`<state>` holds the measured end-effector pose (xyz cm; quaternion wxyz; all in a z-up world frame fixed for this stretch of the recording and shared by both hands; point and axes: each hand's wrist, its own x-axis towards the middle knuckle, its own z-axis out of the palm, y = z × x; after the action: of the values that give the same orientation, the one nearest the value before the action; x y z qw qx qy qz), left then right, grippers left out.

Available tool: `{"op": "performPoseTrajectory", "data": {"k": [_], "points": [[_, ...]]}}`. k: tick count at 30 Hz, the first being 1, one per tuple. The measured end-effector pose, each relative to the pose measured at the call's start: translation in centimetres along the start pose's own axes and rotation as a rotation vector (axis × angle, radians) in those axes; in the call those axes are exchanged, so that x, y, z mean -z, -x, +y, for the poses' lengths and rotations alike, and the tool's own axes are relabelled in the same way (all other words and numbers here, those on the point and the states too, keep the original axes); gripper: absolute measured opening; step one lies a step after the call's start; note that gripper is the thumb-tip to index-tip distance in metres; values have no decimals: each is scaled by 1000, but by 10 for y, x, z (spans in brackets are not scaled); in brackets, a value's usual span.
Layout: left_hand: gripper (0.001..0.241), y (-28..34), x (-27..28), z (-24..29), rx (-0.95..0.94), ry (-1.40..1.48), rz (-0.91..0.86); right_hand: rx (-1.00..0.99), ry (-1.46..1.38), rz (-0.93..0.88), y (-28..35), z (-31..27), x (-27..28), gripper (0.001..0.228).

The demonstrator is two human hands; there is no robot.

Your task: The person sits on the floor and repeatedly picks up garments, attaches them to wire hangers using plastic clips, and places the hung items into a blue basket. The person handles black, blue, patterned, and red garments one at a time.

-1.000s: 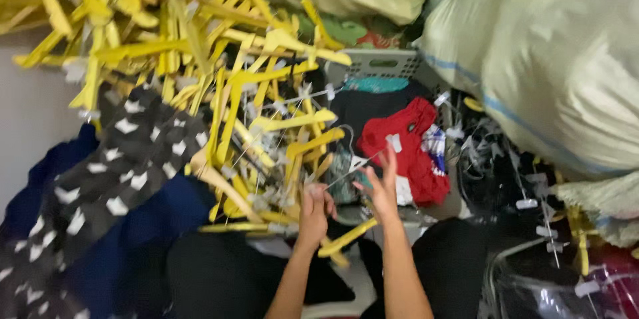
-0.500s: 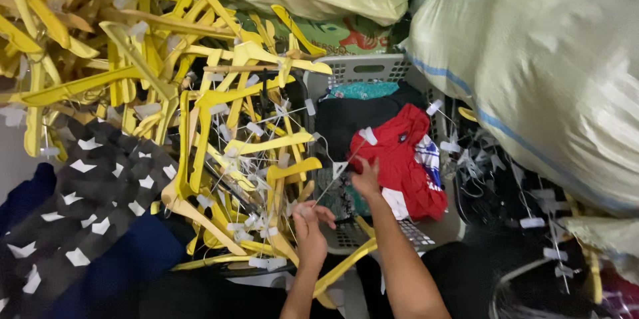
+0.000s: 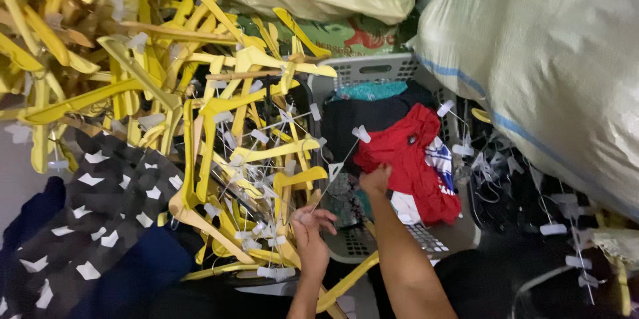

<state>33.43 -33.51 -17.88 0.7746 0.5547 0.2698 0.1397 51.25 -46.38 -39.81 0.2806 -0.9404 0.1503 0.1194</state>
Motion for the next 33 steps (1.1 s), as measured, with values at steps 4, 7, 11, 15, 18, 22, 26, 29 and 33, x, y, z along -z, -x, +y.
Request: {"op": "performPoseTrajectory", "data": {"k": [4,7,11,15,18,22,26,29,33], "points": [[31,4,7,2,-111,-38,30,-58,-50,-12,9,1,5,80],[31,8,16,-1,-95,-45,39,15,-47,-71,30,3,3,55],[29,10,28,-3,-90,17,41,-40,-164,-167,82,0,-7,35],[29,15,43,10,-103,63,58,-257,-262,-148,105,-7,-13,36],[30,29,55,25,-104,87,49,-19,-214,145,116,-6,-13,39],[31,33,55,38,-82,143,76,-46,-187,-69,109,-10,-10,63],[33,38,55,39,-69,32,56,-73,-179,-285,100,-8,-5,59],[32,34,48,35,-77,50,40,-129,-342,-318,87,-9,0,56],[31,39,51,31,-67,59,40,-233,-752,-310,104,-13,0,52]]}}
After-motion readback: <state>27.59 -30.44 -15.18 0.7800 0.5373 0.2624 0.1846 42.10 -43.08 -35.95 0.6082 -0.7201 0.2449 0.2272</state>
